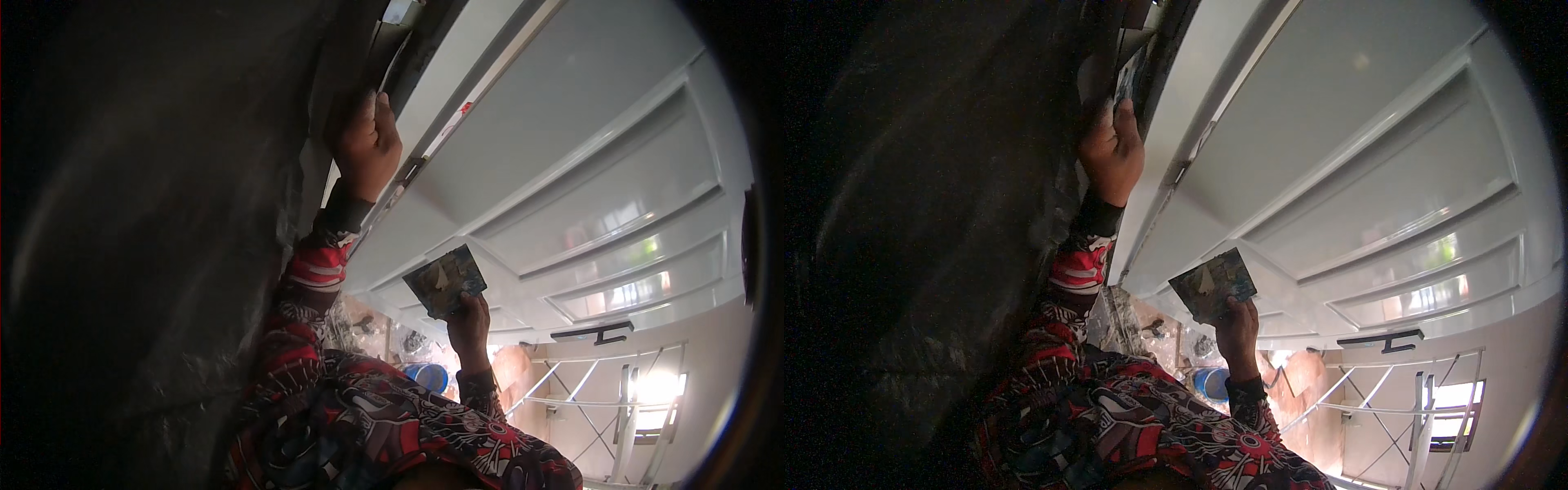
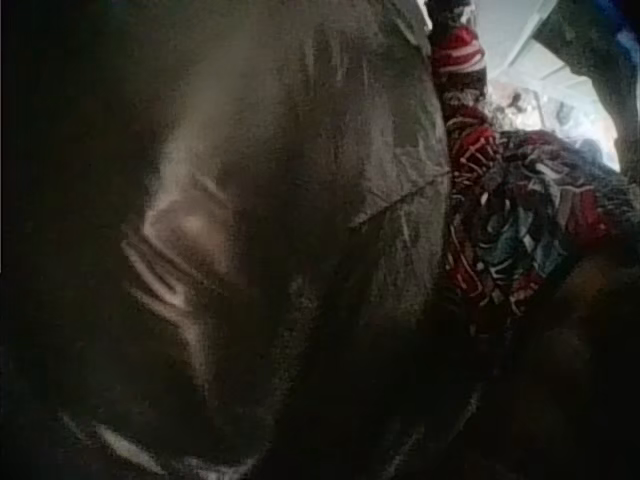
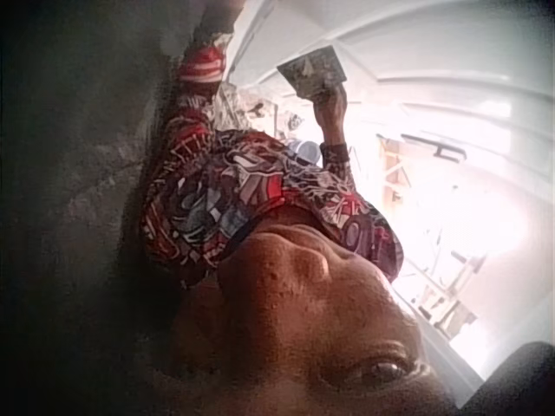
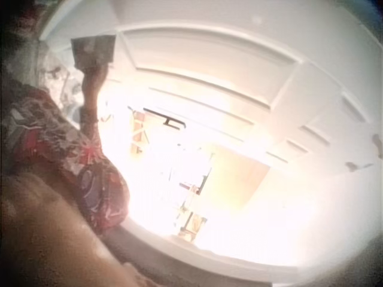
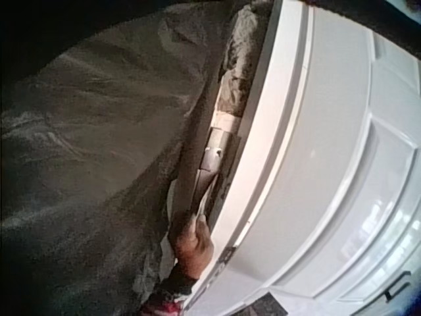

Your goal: The person applies plaster compound around a door frame using putty knives, scoops and mixes compound between the knives, and smooths it along the frame and wall.

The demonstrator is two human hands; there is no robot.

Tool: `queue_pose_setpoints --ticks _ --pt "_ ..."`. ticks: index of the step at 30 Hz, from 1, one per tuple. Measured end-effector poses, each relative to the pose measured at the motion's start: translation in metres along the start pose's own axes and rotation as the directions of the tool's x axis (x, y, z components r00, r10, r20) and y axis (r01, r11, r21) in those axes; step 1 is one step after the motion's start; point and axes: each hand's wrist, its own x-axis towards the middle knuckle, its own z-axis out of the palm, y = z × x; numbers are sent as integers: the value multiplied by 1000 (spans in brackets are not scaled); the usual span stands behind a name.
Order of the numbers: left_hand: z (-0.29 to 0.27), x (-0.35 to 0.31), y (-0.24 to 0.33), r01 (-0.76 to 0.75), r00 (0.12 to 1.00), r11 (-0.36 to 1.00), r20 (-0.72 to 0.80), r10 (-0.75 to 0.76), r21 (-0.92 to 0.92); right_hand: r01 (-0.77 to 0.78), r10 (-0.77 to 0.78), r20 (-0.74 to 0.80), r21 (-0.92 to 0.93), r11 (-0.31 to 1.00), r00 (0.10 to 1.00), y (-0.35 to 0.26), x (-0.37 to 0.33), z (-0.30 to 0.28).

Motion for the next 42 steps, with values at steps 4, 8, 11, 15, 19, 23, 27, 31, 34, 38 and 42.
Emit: queue_pose_setpoints --ticks 4,8,11,15,19,23,27,31,34,38,42 --pt "7 2 -3 -92 995 994 24 93 -51 -122 155 -92 294 948 984 -3 -2 3" --pt "6 0 -2 -4 995 980 96 24 -199 -230 275 -12 511 828 961 11 -4 0" --pt "-14 7 -3 -32 985 989 161 55 -142 20 -20 -14 6 1000 1000 13 -3 2" --pt "-18 6 -2 -182 975 947 76 209 -264 -66 67 -1 148 987 998 4 4 7" --pt "-27 -6 -10 -24 1000 954 0 25 -298 151 -159 -8 -251 956 987 0 9 5" --pt "-19 -8 -17 58 997 981 55 -49 -184 16 -21 -18 -261 965 1000 4 11 4" --pt "-11 -3 -15 -74 997 996 -2 74 -48 -225 258 -9 462 858 966 -4 8 13" --pt "4 -14 1 -181 978 976 -80 191 119 29 -33 -19 -163 986 999 4 1 6" --pt "13 -24 3 -160 986 970 -26 167 183 -99 107 -24 225 969 994 6 -1 6" --pt "19 -26 1 -187 982 970 17 186 153 -82 99 -86 181 980 991 6 -5 4" --pt "2 -20 1 -237 969 964 107 224 123 -148 173 -37 360 921 984 5 -7 5"
